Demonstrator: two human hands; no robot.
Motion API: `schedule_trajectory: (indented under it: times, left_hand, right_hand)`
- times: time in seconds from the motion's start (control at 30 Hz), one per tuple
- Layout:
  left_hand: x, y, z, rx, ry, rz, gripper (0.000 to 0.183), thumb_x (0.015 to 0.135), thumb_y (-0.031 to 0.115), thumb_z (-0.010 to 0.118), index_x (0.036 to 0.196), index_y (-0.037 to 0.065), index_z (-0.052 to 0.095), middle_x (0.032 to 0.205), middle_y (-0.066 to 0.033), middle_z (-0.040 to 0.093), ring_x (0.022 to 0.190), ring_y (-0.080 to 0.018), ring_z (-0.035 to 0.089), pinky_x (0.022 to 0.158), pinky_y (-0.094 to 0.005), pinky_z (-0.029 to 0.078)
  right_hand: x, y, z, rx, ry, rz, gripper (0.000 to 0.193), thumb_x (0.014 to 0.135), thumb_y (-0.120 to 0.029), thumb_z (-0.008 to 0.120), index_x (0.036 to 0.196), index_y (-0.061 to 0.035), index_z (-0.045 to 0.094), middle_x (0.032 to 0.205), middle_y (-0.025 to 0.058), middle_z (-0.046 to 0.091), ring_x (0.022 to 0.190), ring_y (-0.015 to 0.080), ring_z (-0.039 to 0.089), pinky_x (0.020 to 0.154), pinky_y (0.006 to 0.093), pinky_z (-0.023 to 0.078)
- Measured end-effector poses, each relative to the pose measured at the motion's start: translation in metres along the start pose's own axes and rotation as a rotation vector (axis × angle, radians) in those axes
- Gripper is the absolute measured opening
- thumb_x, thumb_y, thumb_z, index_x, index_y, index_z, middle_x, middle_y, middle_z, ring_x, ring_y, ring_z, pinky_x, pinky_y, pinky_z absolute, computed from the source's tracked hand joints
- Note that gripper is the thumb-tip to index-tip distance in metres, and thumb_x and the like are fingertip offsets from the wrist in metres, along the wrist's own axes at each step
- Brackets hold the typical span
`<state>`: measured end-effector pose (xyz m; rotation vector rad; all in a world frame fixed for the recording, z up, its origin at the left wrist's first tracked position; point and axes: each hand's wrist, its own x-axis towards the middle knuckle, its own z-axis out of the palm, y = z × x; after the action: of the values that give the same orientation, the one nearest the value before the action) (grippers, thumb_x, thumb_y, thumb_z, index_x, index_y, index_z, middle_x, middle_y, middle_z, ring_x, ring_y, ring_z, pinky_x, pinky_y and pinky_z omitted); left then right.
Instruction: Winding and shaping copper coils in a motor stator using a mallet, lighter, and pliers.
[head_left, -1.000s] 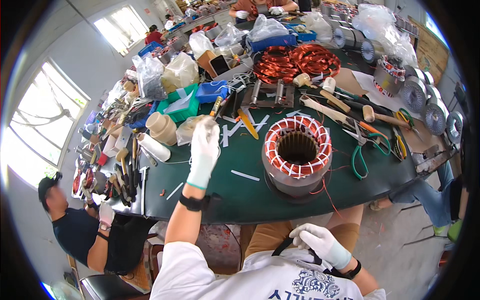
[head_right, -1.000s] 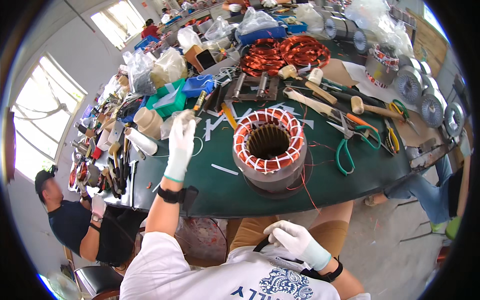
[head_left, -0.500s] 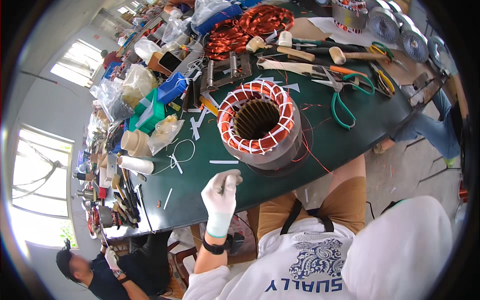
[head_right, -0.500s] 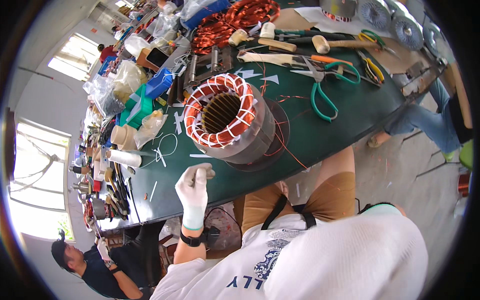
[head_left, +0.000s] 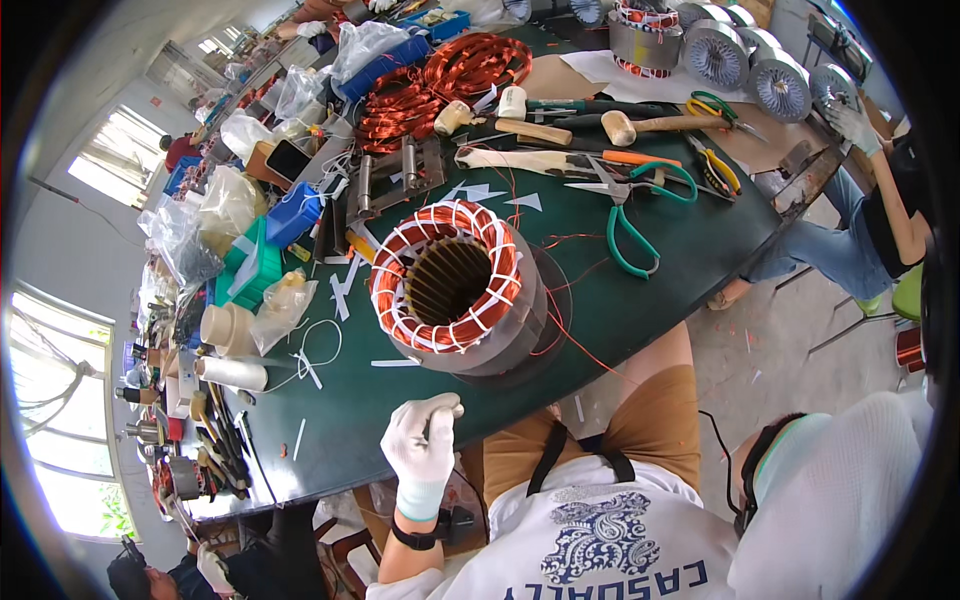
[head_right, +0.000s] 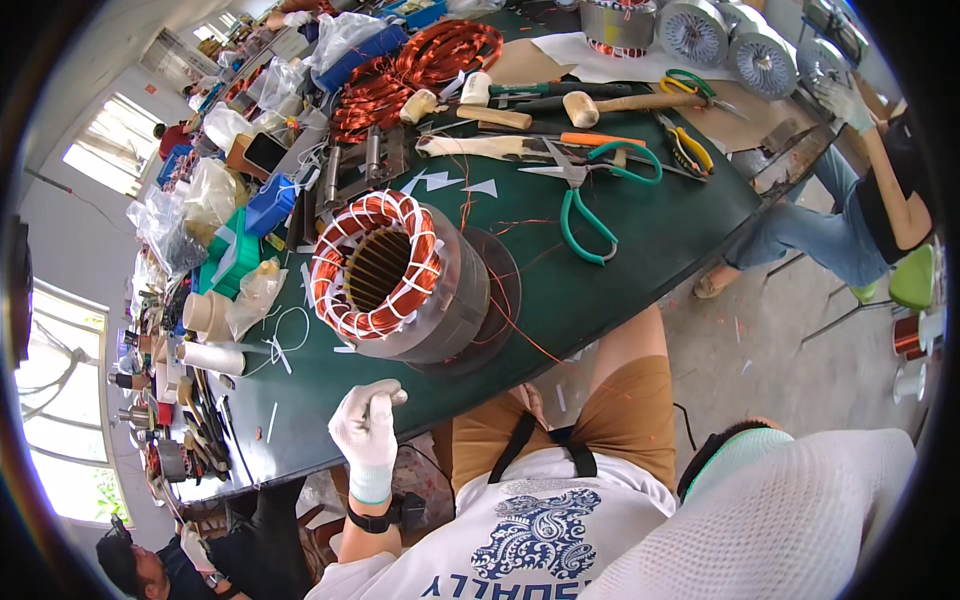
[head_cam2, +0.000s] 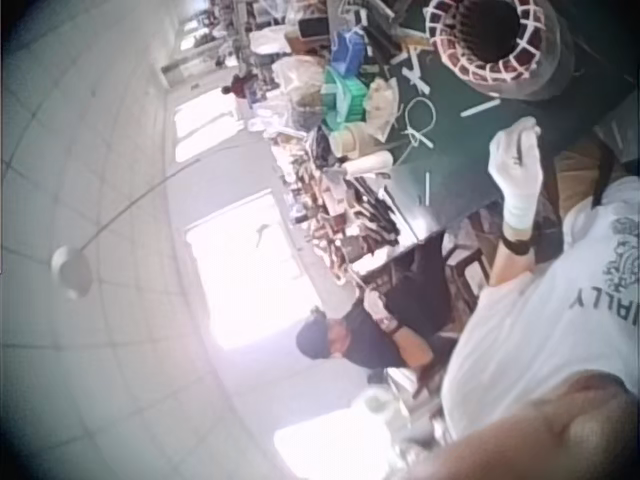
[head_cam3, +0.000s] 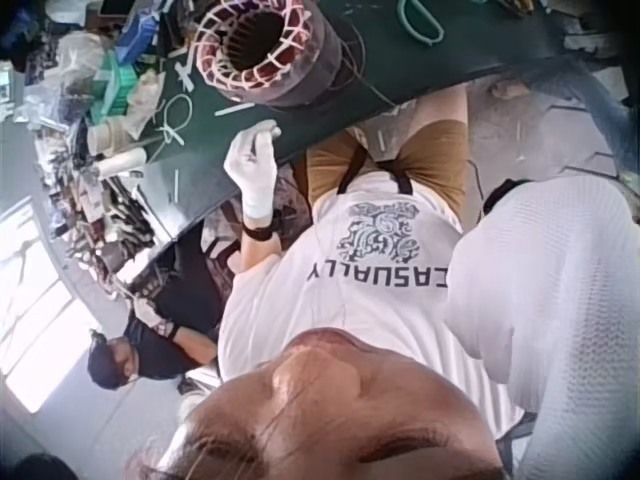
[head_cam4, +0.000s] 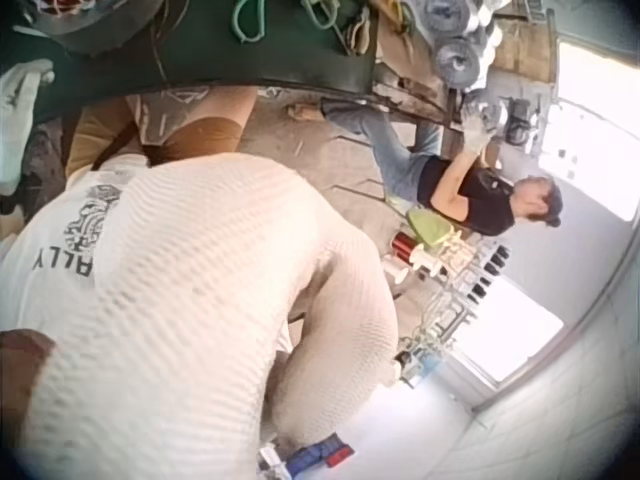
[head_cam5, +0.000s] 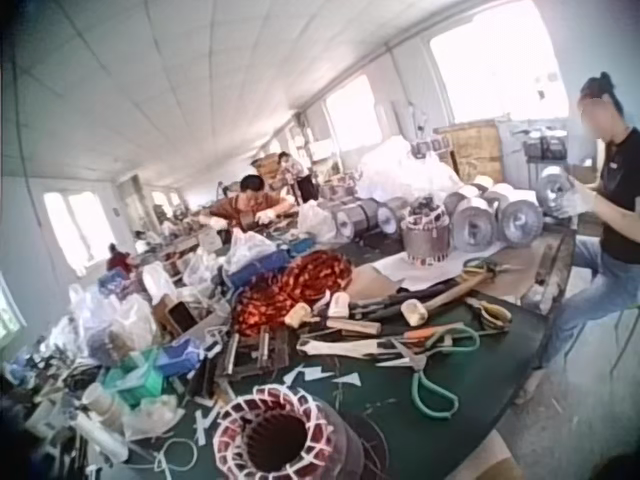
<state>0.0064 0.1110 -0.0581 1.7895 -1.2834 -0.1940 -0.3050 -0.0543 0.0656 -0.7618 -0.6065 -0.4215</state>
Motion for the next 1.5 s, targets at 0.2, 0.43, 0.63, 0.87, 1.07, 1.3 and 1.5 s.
schedule_trajectory:
  times: [0.2, 0.43, 0.63, 0.87, 1.07, 1.3, 1.5]
  left_hand:
    - [0.002, -0.004, 0.004, -0.023, -0.003, 0.016, 0.029, 0.102, 0.023, 0.065, 0.096, -0.005, 0.074, 0.082, -0.01, 0.074, 0.077, -0.0174, 0.074, 0.073, -0.0291, 0.056]
    - [0.005, 0.008, 0.006, 0.042, -0.018, 0.025, 0.018, 0.099, 0.012, 0.063, 0.098, -0.002, 0.076, 0.083, -0.0102, 0.077, 0.076, -0.017, 0.072, 0.072, -0.0289, 0.055]
    - [0.033, 0.028, -0.02, -0.102, 0.13, 0.063, 0.028, 0.106, 0.009, 0.05, 0.095, -0.004, 0.074, 0.09, -0.0104, 0.075, 0.083, -0.0177, 0.07, 0.079, -0.0314, 0.055]
    - [0.159, 0.071, -0.041, -0.033, -0.051, 0.081, 0.02, 0.1, 0.006, 0.063, 0.116, 0.0, 0.073, 0.11, -0.0109, 0.073, 0.101, -0.0181, 0.07, 0.092, -0.0309, 0.053]
    - [0.137, 0.11, -0.023, 0.341, -0.106, 0.646, 0.023, 0.092, 0.013, 0.07, 0.113, 0.003, 0.072, 0.097, -0.0115, 0.07, 0.089, -0.0323, 0.067, 0.085, -0.042, 0.052]
    - [0.098, 0.084, 0.03, 0.494, 0.105, 0.641, 0.039, 0.078, 0.017, 0.081, 0.113, 0.005, 0.067, 0.08, -0.0028, 0.056, 0.078, -0.0263, 0.055, 0.098, -0.0498, 0.044]
    - [0.11, 0.055, 0.013, 0.303, 0.04, 0.685, 0.035, 0.064, 0.01, 0.069, 0.098, 0.007, 0.068, 0.087, -0.0103, 0.063, 0.092, -0.0348, 0.062, 0.108, -0.0533, 0.043]
  right_hand:
    - [0.008, -0.011, 0.002, 0.04, -0.173, 0.049, 0.038, 0.102, -0.017, 0.054, 0.125, 0.0096, 0.068, 0.085, 0.0148, 0.068, 0.068, 0.0299, 0.063, 0.064, 0.0418, 0.051]
    - [0.017, -0.01, 0.001, 0.119, -0.393, 0.084, 0.039, 0.104, -0.017, 0.052, 0.129, 0.0089, 0.067, 0.087, 0.015, 0.069, 0.072, 0.0323, 0.066, 0.066, 0.0427, 0.053]
    - [0.015, -0.01, 0.018, 0.14, -0.552, 0.147, 0.04, 0.105, -0.017, 0.051, 0.132, 0.0083, 0.066, 0.089, 0.0152, 0.07, 0.075, 0.034, 0.067, 0.068, 0.0434, 0.054]
    - [-0.033, 0.042, -0.044, 0.234, -0.271, 0.002, 0.028, 0.095, -0.006, 0.063, 0.106, 0.018, 0.069, 0.085, 0.021, 0.071, 0.057, 0.0199, 0.058, 0.055, 0.0344, 0.047]
    - [-0.071, 0.031, -0.026, 0.144, 0.718, 0.264, 0.033, 0.096, -0.015, 0.066, 0.097, 0.0174, 0.07, 0.064, 0.0158, 0.065, 0.047, 0.0204, 0.055, 0.046, 0.035, 0.039]
    - [-0.05, -0.01, -0.124, -1.877, 0.869, 0.359, 0.05, 0.091, -0.026, 0.075, 0.133, -0.0017, 0.066, 0.119, 0.0192, 0.069, 0.103, 0.0264, 0.068, 0.086, 0.0374, 0.054]
    - [-0.026, -0.02, -0.196, -2.627, 0.787, 0.945, 0.1, 0.08, -0.055, 0.08, 0.16, -0.0114, 0.038, 0.151, 0.0234, 0.049, 0.137, 0.0395, 0.05, 0.112, 0.0508, 0.04]
